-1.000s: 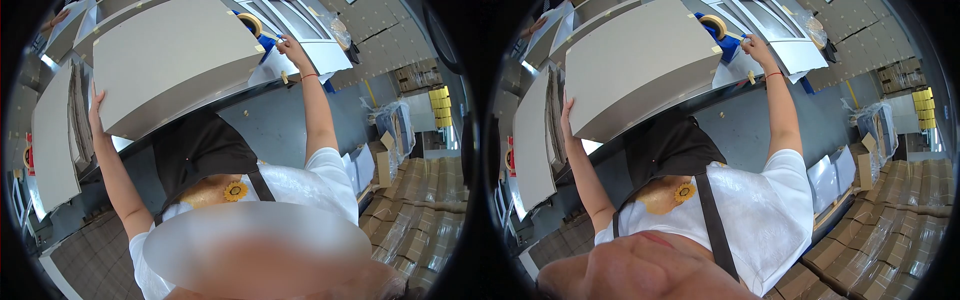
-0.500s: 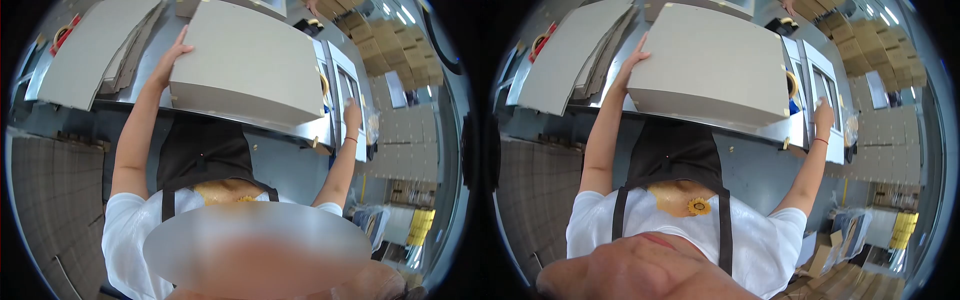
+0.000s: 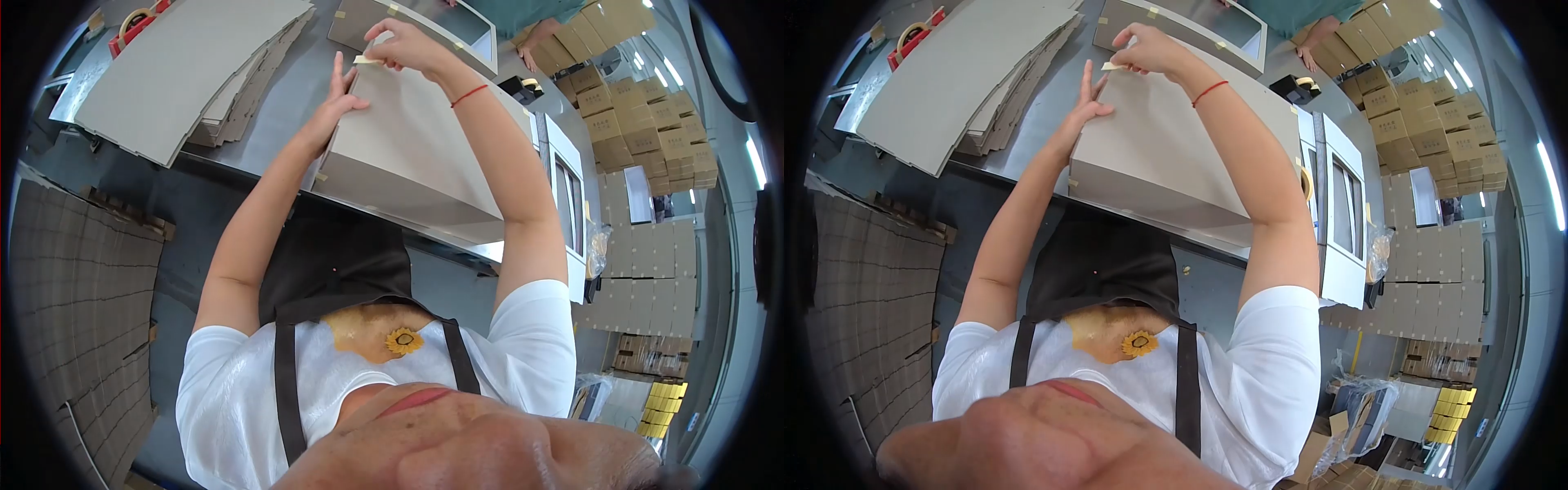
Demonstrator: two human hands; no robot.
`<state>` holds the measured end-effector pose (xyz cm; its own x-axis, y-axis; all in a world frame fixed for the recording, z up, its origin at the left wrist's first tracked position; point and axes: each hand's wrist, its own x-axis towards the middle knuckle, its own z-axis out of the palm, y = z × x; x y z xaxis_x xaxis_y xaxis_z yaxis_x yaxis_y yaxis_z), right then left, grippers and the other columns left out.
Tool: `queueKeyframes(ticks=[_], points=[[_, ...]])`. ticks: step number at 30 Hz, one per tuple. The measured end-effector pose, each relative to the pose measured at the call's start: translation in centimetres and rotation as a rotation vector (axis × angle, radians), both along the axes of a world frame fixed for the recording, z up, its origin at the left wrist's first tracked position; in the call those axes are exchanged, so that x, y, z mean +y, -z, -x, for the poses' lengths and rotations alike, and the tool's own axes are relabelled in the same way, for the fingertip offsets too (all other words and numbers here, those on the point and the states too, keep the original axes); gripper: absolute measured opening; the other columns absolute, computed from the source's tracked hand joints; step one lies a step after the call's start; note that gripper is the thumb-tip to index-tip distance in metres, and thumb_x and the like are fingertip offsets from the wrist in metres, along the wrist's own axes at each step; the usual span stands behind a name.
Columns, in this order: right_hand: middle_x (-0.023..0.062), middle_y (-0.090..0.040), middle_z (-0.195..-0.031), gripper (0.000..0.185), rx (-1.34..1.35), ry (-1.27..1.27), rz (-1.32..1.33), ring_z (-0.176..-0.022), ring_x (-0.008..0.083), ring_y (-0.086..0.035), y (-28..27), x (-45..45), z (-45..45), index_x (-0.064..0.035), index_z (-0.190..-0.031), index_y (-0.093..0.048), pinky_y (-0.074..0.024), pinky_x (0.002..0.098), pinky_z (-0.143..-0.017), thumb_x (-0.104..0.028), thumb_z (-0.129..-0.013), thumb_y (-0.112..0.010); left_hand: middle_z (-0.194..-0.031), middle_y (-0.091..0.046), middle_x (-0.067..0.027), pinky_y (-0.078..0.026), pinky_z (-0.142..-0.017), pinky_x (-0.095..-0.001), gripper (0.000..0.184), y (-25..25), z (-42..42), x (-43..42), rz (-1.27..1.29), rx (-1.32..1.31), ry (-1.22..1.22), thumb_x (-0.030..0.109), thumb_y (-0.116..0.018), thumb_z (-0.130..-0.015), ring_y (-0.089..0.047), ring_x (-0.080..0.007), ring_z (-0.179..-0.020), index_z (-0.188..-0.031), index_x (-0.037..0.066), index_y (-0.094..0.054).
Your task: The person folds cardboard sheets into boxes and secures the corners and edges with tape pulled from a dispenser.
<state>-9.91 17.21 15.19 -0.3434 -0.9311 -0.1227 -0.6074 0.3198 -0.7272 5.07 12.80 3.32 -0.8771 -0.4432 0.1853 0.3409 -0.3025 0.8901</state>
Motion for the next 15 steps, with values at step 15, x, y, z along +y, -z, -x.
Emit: queueKeyframes(ticks=[15], points=[[0.0055,-0.057,-0.070,0.038,0.169,0.035,-0.235,-0.063,0.0114,-0.052,0.3,-1.4,0.0,0.0005,-0.101,-0.053,-0.0427,0.0231,-0.057,-0.022,-0.074,-0.067,-0.148,-0.021,-0.0119,-0.021,-0.107,-0.0315,0.077,1.2,0.7,-0.5,0.108,-0.014,-0.011,0.022,-0.052,-0.078,-0.025,-0.0227,-0.134,-0.146,0.010,-0.018]])
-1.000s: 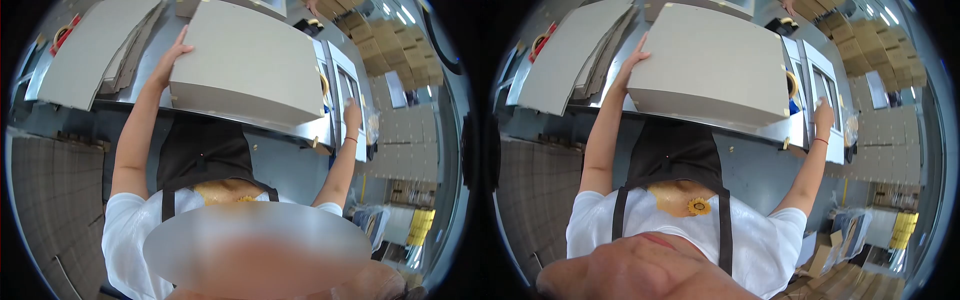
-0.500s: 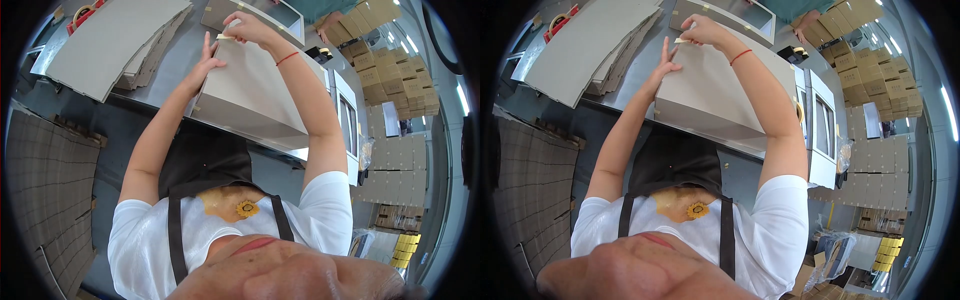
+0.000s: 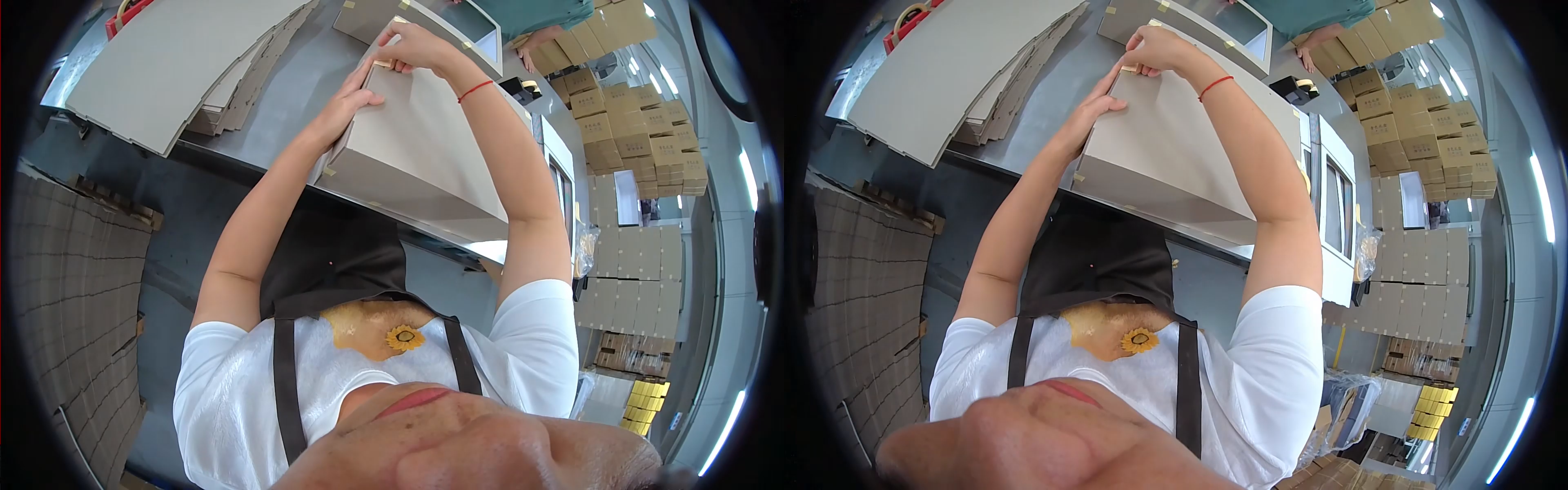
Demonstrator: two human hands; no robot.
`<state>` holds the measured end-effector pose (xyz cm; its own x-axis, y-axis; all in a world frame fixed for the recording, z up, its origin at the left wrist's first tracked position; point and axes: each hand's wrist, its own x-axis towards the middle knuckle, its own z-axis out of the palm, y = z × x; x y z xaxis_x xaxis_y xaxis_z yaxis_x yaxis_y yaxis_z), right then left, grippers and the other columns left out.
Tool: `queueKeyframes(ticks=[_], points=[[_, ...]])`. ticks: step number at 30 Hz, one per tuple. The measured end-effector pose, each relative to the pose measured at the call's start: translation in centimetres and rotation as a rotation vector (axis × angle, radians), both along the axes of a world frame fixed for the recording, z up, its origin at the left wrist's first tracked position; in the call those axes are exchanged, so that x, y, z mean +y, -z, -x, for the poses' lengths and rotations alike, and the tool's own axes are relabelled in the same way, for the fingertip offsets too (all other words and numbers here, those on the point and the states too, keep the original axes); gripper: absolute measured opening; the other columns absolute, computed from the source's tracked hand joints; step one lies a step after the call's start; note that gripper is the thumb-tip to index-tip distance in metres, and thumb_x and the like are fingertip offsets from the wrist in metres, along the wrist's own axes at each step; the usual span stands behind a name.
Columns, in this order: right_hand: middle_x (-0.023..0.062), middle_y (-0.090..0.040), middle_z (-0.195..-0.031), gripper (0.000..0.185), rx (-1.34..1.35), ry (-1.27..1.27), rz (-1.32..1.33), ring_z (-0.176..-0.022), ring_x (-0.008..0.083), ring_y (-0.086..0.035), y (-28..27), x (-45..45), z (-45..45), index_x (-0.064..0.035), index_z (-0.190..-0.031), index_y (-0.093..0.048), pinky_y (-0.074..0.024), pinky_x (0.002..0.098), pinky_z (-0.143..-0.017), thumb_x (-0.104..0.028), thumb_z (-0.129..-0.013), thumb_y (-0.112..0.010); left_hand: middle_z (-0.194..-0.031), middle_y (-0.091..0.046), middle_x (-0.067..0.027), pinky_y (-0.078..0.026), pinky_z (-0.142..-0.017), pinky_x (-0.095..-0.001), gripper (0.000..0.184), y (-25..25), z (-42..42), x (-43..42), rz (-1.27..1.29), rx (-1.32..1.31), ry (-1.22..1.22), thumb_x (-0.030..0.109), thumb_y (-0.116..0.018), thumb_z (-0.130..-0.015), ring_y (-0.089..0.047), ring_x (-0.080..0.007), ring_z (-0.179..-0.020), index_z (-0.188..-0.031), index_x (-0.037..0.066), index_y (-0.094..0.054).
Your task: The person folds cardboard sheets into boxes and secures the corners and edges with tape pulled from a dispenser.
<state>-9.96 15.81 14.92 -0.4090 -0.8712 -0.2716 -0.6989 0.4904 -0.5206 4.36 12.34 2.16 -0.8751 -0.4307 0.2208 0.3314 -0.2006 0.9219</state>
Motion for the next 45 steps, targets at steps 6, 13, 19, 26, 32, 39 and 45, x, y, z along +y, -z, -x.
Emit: queueKeyframes(ticks=[6,13,19,26,32,39,45], points=[[0.0065,-0.061,-0.075,0.041,0.346,-0.074,-0.025,-0.068,0.0155,-0.059,0.3,1.3,1.0,-0.0038,-0.097,-0.057,-0.0468,0.0284,-0.059,-0.034,-0.074,-0.071,-0.148,-0.021,-0.0124,-0.021,-0.107,-0.0311,0.077,0.1,0.0,0.1,-0.029,-0.032,-0.011,0.024,-0.052,-0.078,-0.025,-0.0231,-0.134,-0.146,0.009,-0.019],[0.0020,-0.059,-0.107,0.037,1.147,-0.489,0.437,-0.106,0.0223,-0.053,3.9,6.4,-2.2,-0.0138,-0.113,-0.061,-0.0457,0.0350,-0.082,-0.006,-0.078,-0.054,-0.144,-0.028,-0.0135,-0.025,-0.104,-0.0304,0.080,0.7,0.4,0.0,0.008,-0.013,-0.049,0.027,-0.054,-0.077,-0.033,-0.0236,-0.128,-0.146,0.009,-0.017],[0.0033,-0.060,-0.107,0.030,1.115,-0.474,0.398,-0.109,0.0229,-0.052,1.2,13.7,-3.7,-0.0135,-0.101,-0.067,-0.0442,0.0345,-0.085,-0.005,-0.074,-0.055,-0.143,-0.030,-0.0122,-0.028,-0.101,-0.0296,0.080,-0.2,-0.2,0.1,-0.051,-0.078,-0.010,0.028,-0.054,-0.077,-0.038,-0.0224,-0.123,-0.146,0.010,-0.018],[0.0143,-0.065,-0.096,0.026,0.818,0.511,0.366,-0.086,0.0298,-0.062,0.7,31.8,1.3,-0.0052,-0.101,-0.065,-0.0485,0.0347,-0.075,-0.024,-0.088,-0.054,-0.149,-0.021,-0.0127,-0.020,-0.107,-0.0311,0.081,-1.5,-4.2,1.9,-0.091,-0.111,0.042,0.026,-0.055,-0.079,-0.024,-0.0223,-0.135,-0.145,0.005,-0.015],[0.0056,-0.060,-0.071,0.038,0.302,0.876,0.248,-0.051,0.0115,-0.052,11.2,45.4,8.5,-0.0003,-0.102,-0.062,-0.0416,0.0263,-0.046,-0.035,-0.089,-0.054,-0.143,-0.032,-0.0113,-0.025,-0.106,-0.0322,0.072,-1.1,-7.3,5.8,0.057,-0.065,-0.159,0.021,-0.058,-0.080,-0.033,-0.0218,-0.130,-0.143,0.007,-0.026],[0.0128,-0.065,-0.076,0.048,0.450,0.889,-0.040,-0.067,0.0225,-0.063,11.1,46.9,8.7,-0.0021,-0.092,-0.063,-0.0506,0.0343,-0.060,-0.048,-0.080,-0.059,-0.138,-0.039,-0.0110,-0.023,-0.106,-0.0326,0.066,-0.8,-7.1,5.8,-0.039,-0.056,-0.169,0.017,-0.056,-0.083,-0.036,-0.0226,-0.127,-0.142,0.007,-0.029],[0.0162,-0.064,-0.098,0.046,0.249,1.130,0.437,-0.078,0.0308,-0.062,11.6,45.7,8.4,-0.0021,-0.101,-0.064,-0.0514,0.0385,-0.072,-0.044,-0.083,-0.057,-0.139,-0.038,-0.0105,-0.023,-0.106,-0.0339,0.066,-0.4,-7.0,5.6,-0.039,-0.069,-0.178,0.019,-0.054,-0.083,-0.035,-0.0227,-0.128,-0.143,0.009,-0.028]])
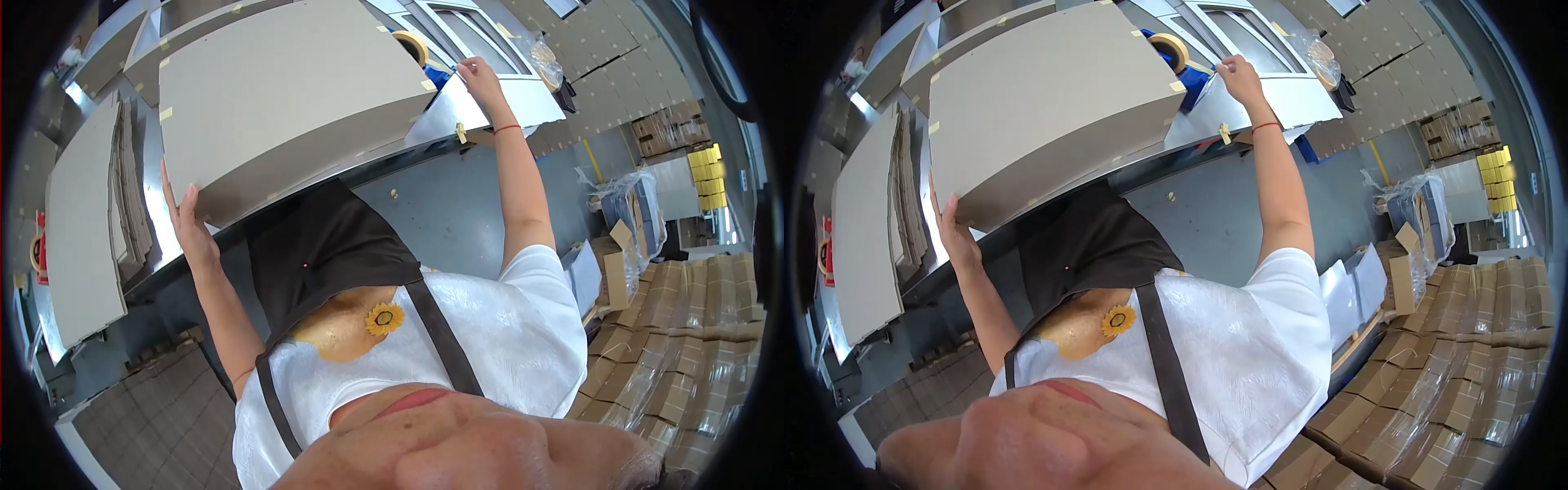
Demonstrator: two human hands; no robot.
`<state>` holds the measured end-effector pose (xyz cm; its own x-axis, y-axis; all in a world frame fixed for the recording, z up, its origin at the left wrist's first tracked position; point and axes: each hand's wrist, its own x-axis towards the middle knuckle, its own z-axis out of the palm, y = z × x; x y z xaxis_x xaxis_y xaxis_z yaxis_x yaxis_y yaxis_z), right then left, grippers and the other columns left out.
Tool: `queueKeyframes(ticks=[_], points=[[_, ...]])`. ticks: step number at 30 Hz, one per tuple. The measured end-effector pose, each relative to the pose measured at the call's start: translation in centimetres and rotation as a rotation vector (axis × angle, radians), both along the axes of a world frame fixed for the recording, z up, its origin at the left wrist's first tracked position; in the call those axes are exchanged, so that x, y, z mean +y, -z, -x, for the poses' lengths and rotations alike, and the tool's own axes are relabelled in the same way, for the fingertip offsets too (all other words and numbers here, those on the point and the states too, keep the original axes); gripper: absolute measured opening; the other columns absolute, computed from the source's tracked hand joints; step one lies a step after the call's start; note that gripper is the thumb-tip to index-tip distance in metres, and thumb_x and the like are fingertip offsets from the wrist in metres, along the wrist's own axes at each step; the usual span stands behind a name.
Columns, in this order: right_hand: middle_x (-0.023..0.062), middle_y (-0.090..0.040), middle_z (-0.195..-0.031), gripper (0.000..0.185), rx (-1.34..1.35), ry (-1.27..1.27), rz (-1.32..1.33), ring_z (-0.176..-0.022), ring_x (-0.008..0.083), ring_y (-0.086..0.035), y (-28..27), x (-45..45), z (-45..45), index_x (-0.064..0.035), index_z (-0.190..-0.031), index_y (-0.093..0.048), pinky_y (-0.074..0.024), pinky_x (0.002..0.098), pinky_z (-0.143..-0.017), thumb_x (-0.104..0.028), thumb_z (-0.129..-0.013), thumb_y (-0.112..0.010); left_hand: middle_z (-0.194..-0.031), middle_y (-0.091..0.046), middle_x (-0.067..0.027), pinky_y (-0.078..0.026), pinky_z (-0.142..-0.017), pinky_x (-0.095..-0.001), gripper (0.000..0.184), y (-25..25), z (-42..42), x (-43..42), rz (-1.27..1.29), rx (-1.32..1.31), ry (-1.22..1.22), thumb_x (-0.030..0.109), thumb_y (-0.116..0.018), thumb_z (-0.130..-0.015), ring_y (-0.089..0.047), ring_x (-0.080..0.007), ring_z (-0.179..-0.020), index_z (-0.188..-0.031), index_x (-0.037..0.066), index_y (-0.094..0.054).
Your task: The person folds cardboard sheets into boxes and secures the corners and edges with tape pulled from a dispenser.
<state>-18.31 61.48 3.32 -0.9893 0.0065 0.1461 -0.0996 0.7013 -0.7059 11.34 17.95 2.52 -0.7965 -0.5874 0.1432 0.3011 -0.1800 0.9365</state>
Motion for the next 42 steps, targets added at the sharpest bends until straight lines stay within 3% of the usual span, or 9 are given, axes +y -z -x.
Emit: queueKeyframes(ticks=[2,6,12,19,28,31,33,36,42], points=[[0.0128,-0.064,-0.097,0.042,0.279,-0.205,-0.380,-0.088,0.0237,-0.062,0.9,0.8,2.6,-0.0049,-0.102,-0.064,-0.0530,0.0353,-0.068,-0.042,-0.085,-0.056,-0.139,-0.038,-0.0104,-0.023,-0.105,-0.0343,0.066,0.1,-0.1,-0.1,0.004,0.001,0.009,0.020,-0.054,-0.083,-0.036,-0.0229,-0.127,-0.143,0.009,-0.028],[0.0070,-0.062,-0.100,0.037,-0.364,-0.181,-0.152,-0.091,0.0196,-0.059,-1.7,-1.4,4.3,-0.0070,-0.099,-0.066,-0.0539,0.0332,-0.076,-0.040,-0.086,-0.057,-0.138,-0.039,-0.0099,-0.024,-0.105,-0.0342,0.066,-0.1,-0.2,-0.1,0.000,-0.008,0.016,0.020,-0.054,-0.083,-0.036,-0.0231,-0.127,-0.143,0.009,-0.028],[0.0031,-0.059,-0.090,0.023,-0.481,-0.274,-0.034,-0.086,0.0142,-0.055,-2.8,-1.0,5.0,-0.0058,-0.088,-0.064,-0.0515,0.0300,-0.076,-0.029,-0.086,-0.062,-0.134,-0.041,-0.0117,-0.028,-0.102,-0.0340,0.065,0.1,-0.2,-0.3,0.044,-0.021,0.014,0.024,-0.054,-0.085,-0.040,-0.0226,-0.122,-0.143,0.009,-0.028],[0.0039,-0.060,-0.069,0.024,-0.107,-0.238,-0.092,-0.056,0.0082,-0.053,-3.9,-0.4,1.0,0.0017,-0.099,-0.063,-0.0451,0.0209,-0.052,-0.014,-0.082,-0.066,-0.129,-0.045,-0.0133,-0.033,-0.098,-0.0340,0.065,-0.1,-0.5,-0.4,0.031,-0.046,0.028,0.025,-0.053,-0.085,-0.045,-0.0226,-0.116,-0.142,0.009,-0.028],[0.0078,-0.063,-0.074,0.042,-0.250,-0.173,0.003,-0.062,0.0096,-0.055,-0.6,0.9,0.3,0.0105,-0.115,-0.054,-0.0487,0.0230,-0.059,-0.014,-0.083,-0.066,-0.130,-0.044,-0.0149,-0.031,-0.100,-0.0361,0.066,0.1,-0.5,-0.4,0.027,-0.028,-0.005,0.026,-0.054,-0.084,-0.044,-0.0237,-0.118,-0.142,0.009,-0.028],[0.0100,-0.065,-0.075,0.032,-0.125,-0.153,0.081,-0.065,0.0170,-0.062,1.7,1.6,0.4,-0.0012,-0.109,-0.061,-0.0500,0.0292,-0.061,-0.015,-0.080,-0.066,-0.131,-0.043,-0.0147,-0.030,-0.101,-0.0358,0.065,-0.2,-0.5,-0.3,0.014,-0.028,0.005,0.025,-0.054,-0.084,-0.044,-0.0235,-0.118,-0.142,0.008,-0.028],[0.0130,-0.066,-0.080,0.022,0.138,-0.132,-0.485,-0.075,0.0269,-0.064,2.5,1.9,0.5,-0.0125,-0.100,-0.064,-0.0490,0.0368,-0.069,-0.015,-0.078,-0.064,-0.131,-0.043,-0.0144,-0.030,-0.101,-0.0356,0.065,-0.2,-0.4,0.0,-0.004,-0.025,-0.004,0.024,-0.053,-0.084,-0.044,-0.0232,-0.118,-0.142,0.008,-0.028],[0.0140,-0.066,-0.084,0.020,0.209,-0.176,-0.473,-0.084,0.0331,-0.063,4.7,2.4,0.0,-0.0163,-0.098,-0.062,-0.0473,0.0429,-0.074,-0.015,-0.079,-0.061,-0.132,-0.043,-0.0135,-0.031,-0.100,-0.0350,0.064,-0.4,-0.2,-0.3,0.032,-0.004,-0.039,0.023,-0.052,-0.084,-0.044,-0.0228,-0.119,-0.142,0.008,-0.028],[0.0049,-0.062,-0.069,0.024,0.406,-0.242,0.072,-0.063,0.0141,-0.057,-7.6,-5.1,-2.2,-0.0057,-0.104,-0.054,-0.0455,0.0277,-0.061,-0.014,-0.083,-0.062,-0.138,-0.040,-0.0116,-0.027,-0.105,-0.0337,0.065,0.1,0.0,-0.1,0.050,-0.043,-0.051,0.021,-0.052,-0.083,-0.038,-0.0232,-0.127,-0.142,0.006,-0.030]])
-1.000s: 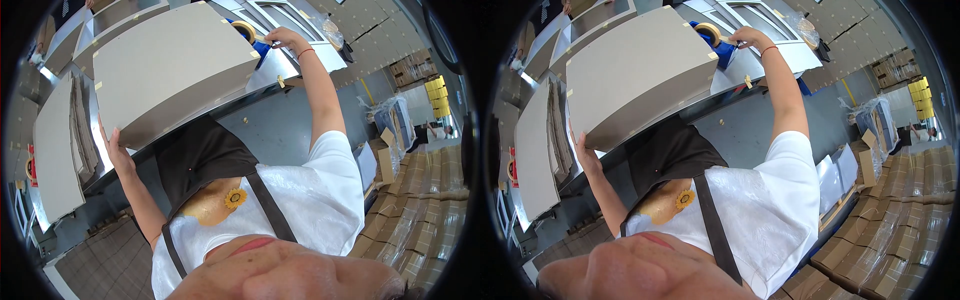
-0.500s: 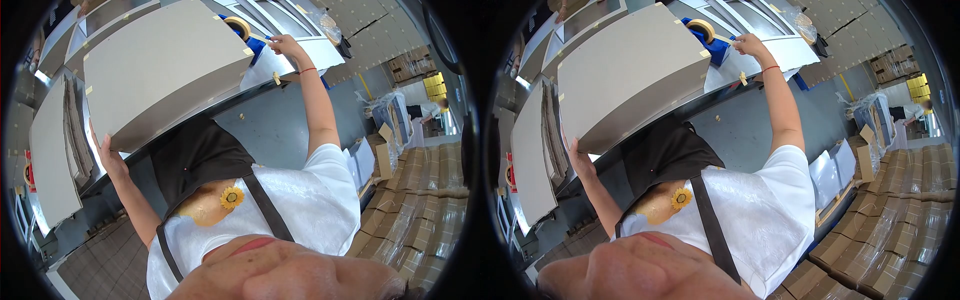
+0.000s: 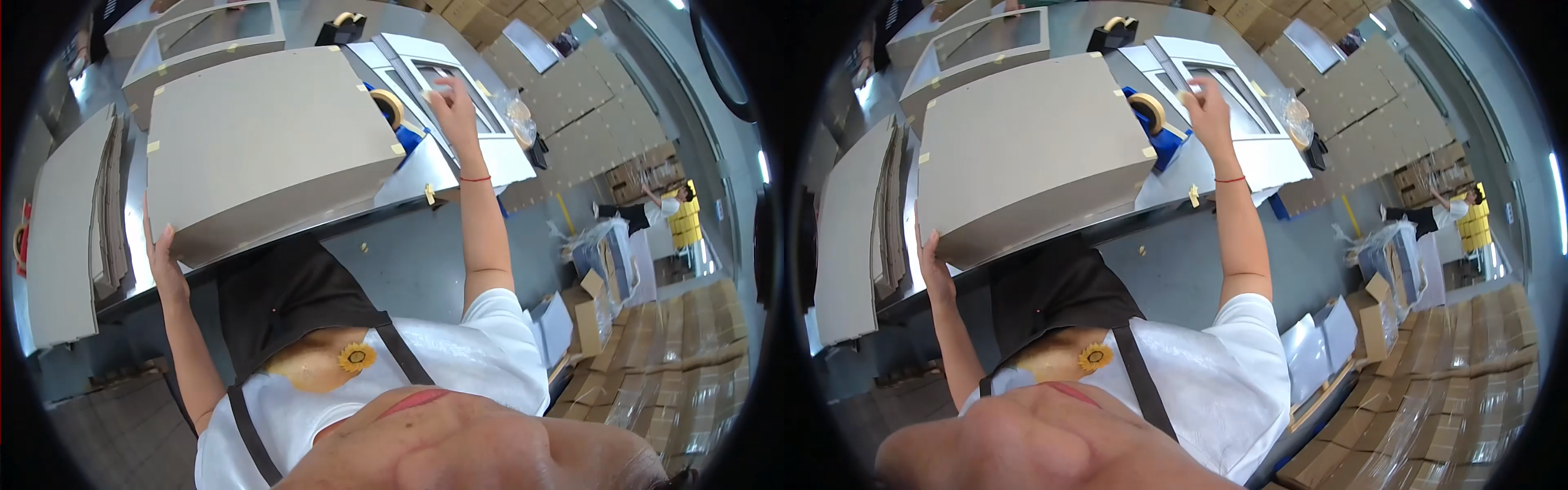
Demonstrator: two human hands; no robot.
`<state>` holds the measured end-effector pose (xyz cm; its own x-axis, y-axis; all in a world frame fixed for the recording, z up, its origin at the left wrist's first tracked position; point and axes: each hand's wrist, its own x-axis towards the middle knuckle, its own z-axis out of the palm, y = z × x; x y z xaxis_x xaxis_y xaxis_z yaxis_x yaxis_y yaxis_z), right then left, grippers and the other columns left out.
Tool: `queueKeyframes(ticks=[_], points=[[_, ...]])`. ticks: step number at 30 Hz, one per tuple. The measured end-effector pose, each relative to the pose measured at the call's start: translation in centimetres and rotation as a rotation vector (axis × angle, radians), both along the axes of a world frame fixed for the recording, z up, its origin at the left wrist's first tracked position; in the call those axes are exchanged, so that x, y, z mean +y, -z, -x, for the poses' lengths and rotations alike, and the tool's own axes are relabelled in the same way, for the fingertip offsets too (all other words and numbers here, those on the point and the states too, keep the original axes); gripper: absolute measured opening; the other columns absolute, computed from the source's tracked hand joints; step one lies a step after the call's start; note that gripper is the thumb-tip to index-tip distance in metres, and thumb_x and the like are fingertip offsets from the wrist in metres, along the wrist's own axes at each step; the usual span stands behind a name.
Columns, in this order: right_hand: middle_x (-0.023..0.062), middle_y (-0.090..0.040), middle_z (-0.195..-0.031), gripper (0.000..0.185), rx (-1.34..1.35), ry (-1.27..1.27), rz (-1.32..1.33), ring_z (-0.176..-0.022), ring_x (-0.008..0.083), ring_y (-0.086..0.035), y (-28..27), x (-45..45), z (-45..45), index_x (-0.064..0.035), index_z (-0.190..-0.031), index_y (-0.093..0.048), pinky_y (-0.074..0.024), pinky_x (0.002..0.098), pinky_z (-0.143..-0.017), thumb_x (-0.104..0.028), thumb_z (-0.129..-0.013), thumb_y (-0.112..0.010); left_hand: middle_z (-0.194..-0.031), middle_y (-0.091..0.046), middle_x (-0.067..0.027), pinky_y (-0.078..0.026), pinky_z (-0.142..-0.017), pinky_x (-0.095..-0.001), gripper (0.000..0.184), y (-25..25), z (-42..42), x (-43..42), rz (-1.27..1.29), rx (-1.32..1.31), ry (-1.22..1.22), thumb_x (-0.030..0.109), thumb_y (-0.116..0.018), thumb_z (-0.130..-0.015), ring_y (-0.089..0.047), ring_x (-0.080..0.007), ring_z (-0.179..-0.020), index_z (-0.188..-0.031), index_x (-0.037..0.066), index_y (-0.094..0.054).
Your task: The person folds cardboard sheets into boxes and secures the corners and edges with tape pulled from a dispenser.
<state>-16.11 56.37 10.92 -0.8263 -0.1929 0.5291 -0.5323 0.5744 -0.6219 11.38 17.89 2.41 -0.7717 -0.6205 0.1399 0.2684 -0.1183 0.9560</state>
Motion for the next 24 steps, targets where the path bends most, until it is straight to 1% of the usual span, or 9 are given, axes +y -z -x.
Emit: queueKeyframes(ticks=[2,4,8,13,15,16,18,21,24], points=[[0.0037,-0.061,-0.074,0.025,-0.050,-0.404,0.125,-0.067,0.0090,-0.053,-3.6,-5.6,-2.6,-0.0038,-0.104,-0.052,-0.0435,0.0237,-0.062,-0.015,-0.084,-0.063,-0.139,-0.039,-0.0114,-0.026,-0.106,-0.0337,0.065,0.2,0.1,-0.3,0.014,0.022,0.013,0.021,-0.052,-0.082,-0.037,-0.0231,-0.128,-0.142,0.006,-0.030],[0.0036,-0.060,-0.076,0.023,-0.216,-0.645,0.114,-0.071,0.0090,-0.053,-6.1,-11.3,-5.9,-0.0049,-0.102,-0.051,-0.0422,0.0230,-0.063,-0.014,-0.084,-0.062,-0.140,-0.037,-0.0115,-0.025,-0.106,-0.0334,0.066,0.5,0.3,-0.3,0.012,0.042,0.037,0.019,-0.053,-0.082,-0.035,-0.0227,-0.129,-0.141,0.005,-0.030],[0.0017,-0.058,-0.076,0.021,-0.460,-1.085,0.045,-0.072,0.0082,-0.052,-5.8,-22.1,-9.6,-0.0061,-0.099,-0.049,-0.0410,0.0223,-0.065,-0.015,-0.085,-0.062,-0.141,-0.035,-0.0106,-0.024,-0.106,-0.0312,0.067,0.2,-0.1,0.0,0.044,0.085,0.060,0.021,-0.059,-0.083,-0.033,-0.0211,-0.129,-0.141,0.003,-0.029],[0.0020,-0.058,-0.072,0.019,-0.530,-1.155,-0.325,-0.066,0.0082,-0.049,-5.4,-29.6,-14.2,-0.0060,-0.095,-0.049,-0.0400,0.0230,-0.062,-0.017,-0.085,-0.061,-0.133,-0.043,-0.0089,-0.026,-0.104,-0.0310,0.058,1.6,-0.2,-0.3,0.149,0.184,-0.021,0.020,-0.055,-0.087,-0.040,-0.0192,-0.122,-0.138,0.002,-0.034],[0.0021,-0.057,-0.071,0.019,-0.529,-1.143,-0.406,-0.066,0.0083,-0.048,-5.1,-31.5,-15.0,-0.0056,-0.094,-0.050,-0.0399,0.0231,-0.061,-0.018,-0.085,-0.060,-0.124,-0.049,-0.0100,-0.028,-0.102,-0.0306,0.041,1.6,-0.9,-1.0,-0.051,0.206,-0.040,0.029,-0.048,-0.092,-0.043,-0.0175,-0.116,-0.124,0.003,-0.048],[0.0021,-0.057,-0.071,0.019,-0.520,-1.136,-0.452,-0.065,0.0084,-0.048,-4.7,-32.2,-15.0,-0.0049,-0.093,-0.050,-0.0399,0.0232,-0.061,-0.018,-0.084,-0.060,-0.124,-0.049,-0.0100,-0.028,-0.102,-0.0306,0.041,1.6,-1.0,-1.5,-0.061,0.208,-0.046,0.029,-0.048,-0.092,-0.043,-0.0175,-0.116,-0.124,0.003,-0.048],[0.0020,-0.057,-0.070,0.019,-0.511,-1.132,-0.512,-0.064,0.0085,-0.048,-4.2,-33.1,-15.2,-0.0043,-0.092,-0.050,-0.0399,0.0232,-0.061,-0.018,-0.084,-0.059,-0.103,-0.055,-0.0053,-0.031,-0.096,-0.0296,0.031,1.4,-1.3,-3.0,0.024,0.240,-0.006,0.031,-0.046,-0.094,-0.048,-0.0146,-0.103,-0.104,0.004,-0.057],[0.0018,-0.058,-0.070,0.019,-0.492,-1.128,-0.577,-0.065,0.0087,-0.048,-4.0,-33.9,-15.8,-0.0032,-0.092,-0.050,-0.0401,0.0231,-0.062,-0.018,-0.084,-0.059,-0.088,-0.055,-0.0008,-0.034,-0.089,-0.0268,0.027,-1.1,-1.8,-3.0,-0.004,0.181,0.018,0.030,-0.049,-0.093,-0.048,-0.0105,-0.092,-0.090,0.004,-0.059],[0.0024,-0.057,-0.068,0.020,-0.472,-1.133,-0.574,-0.063,0.0088,-0.048,-3.8,-34.1,-16.3,-0.0027,-0.092,-0.050,-0.0400,0.0231,-0.059,-0.018,-0.083,-0.059,-0.083,-0.053,0.0021,-0.034,-0.085,-0.0236,0.025,-0.8,-1.8,-4.0,0.067,0.057,0.080,0.028,-0.052,-0.092,-0.047,-0.0070,-0.087,-0.084,0.005,-0.058]])
